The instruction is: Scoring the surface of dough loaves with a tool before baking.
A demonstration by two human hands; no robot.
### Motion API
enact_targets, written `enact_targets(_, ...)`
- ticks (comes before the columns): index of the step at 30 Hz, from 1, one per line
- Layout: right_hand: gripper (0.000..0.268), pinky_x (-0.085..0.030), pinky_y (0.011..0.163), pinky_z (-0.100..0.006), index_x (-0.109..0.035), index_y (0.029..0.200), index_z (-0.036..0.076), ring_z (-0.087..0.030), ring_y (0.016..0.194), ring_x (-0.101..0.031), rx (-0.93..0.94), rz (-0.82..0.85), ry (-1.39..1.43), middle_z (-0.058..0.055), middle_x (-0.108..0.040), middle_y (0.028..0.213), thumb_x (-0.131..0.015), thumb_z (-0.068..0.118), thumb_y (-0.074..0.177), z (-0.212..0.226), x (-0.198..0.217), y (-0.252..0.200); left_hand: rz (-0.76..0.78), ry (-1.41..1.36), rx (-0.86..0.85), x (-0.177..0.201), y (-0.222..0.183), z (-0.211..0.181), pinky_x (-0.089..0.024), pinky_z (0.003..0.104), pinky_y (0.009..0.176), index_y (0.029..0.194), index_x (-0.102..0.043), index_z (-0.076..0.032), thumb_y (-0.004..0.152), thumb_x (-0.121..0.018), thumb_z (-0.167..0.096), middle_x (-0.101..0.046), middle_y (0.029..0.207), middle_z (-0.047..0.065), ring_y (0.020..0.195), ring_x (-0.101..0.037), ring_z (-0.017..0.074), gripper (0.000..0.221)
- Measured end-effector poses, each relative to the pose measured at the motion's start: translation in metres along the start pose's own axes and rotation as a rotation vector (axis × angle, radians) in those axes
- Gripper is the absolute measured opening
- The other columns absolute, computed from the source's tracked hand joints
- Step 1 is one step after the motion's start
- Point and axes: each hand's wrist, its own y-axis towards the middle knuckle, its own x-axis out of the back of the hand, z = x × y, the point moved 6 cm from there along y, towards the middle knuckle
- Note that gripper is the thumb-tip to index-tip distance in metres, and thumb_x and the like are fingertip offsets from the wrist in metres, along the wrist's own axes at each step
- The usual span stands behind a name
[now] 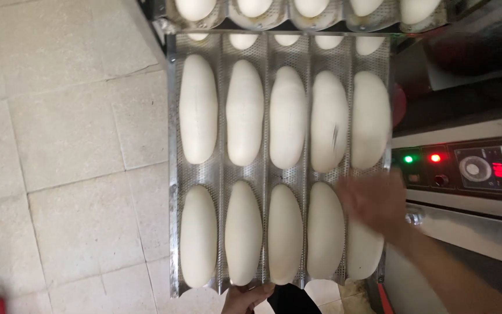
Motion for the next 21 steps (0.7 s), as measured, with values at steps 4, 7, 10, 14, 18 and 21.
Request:
enact_targets(4,0.004,-0.043,0.072,-0.036,-0.080,0.089,0.021,-0.010,0.080,-0.067,0.514,-0.747,0.378,0.003,-0.075,0.097,-0.078,0.023,0.086,-0.001,0.041,-0.074,0.218,0.028,-0.104,0.018,0.025,0.003,-0.057,0.030,0.060,0.142,-0.046,0.005,0.075,-0.075,0.012,-0.071,0.081,0.015,0.065,-0.067,0.0172,0.074)
enact_targets(7,0.006,-0.048,0.081,-0.037,-0.078,0.090,0.023,-0.012,0.082,-0.068,0.146,-0.395,0.304,0.004,-0.077,0.093,-0.077,0.027,0.094,-0.048,0.040,-0.024,0.424,0.117,-0.204,0.030,0.039,0.008,-0.042,0.025,0.044,0.143,-0.046,0.008,0.077,-0.078,0.009,-0.060,0.067,0.011,0.049,-0.052,0.0118,0.073)
enact_targets(10,0.009,-0.050,0.089,-0.035,-0.077,0.105,0.012,-0.017,0.096,-0.069,0.378,-0.799,0.400,-0.003,-0.075,0.113,-0.081,0.013,0.097,-0.075,0.058,0.020,0.356,0.261,-0.145,0.040,0.050,0.011,-0.036,0.027,0.043,0.140,-0.048,0.009,0.083,-0.079,0.006,-0.053,0.059,0.008,0.047,-0.048,0.0127,0.065)
enact_targets(14,0.010,-0.041,0.088,-0.036,-0.076,0.098,0.012,-0.018,0.086,-0.063,0.291,-0.960,0.434,0.001,-0.075,0.107,-0.085,0.009,0.095,-0.073,0.087,0.049,0.185,0.257,-0.120,0.046,0.051,0.013,-0.036,0.027,0.044,0.141,-0.048,0.006,0.080,-0.078,0.011,-0.054,0.058,0.005,0.047,-0.048,0.0122,0.068)
enact_targets(18,0.011,-0.041,0.089,-0.039,-0.076,0.096,0.011,-0.015,0.082,-0.062,0.340,-0.933,0.405,0.001,-0.075,0.103,-0.085,0.007,0.094,-0.073,0.085,0.046,0.076,0.216,-0.111,0.034,0.035,0.003,-0.038,0.025,0.045,0.142,-0.049,0.005,0.076,-0.077,0.015,-0.060,0.061,0.005,0.048,-0.050,0.0113,0.072)
enact_targets(21,0.015,-0.044,0.077,-0.034,-0.078,0.083,0.017,-0.016,0.075,-0.061,-0.060,-0.226,0.304,-0.001,-0.068,0.076,-0.080,0.028,0.094,-0.067,0.039,0.009,0.097,0.276,-0.110,0.035,0.033,0.002,-0.039,0.026,0.043,0.142,-0.047,0.002,0.077,-0.080,0.010,-0.058,0.060,0.007,0.046,-0.050,0.0127,0.074)
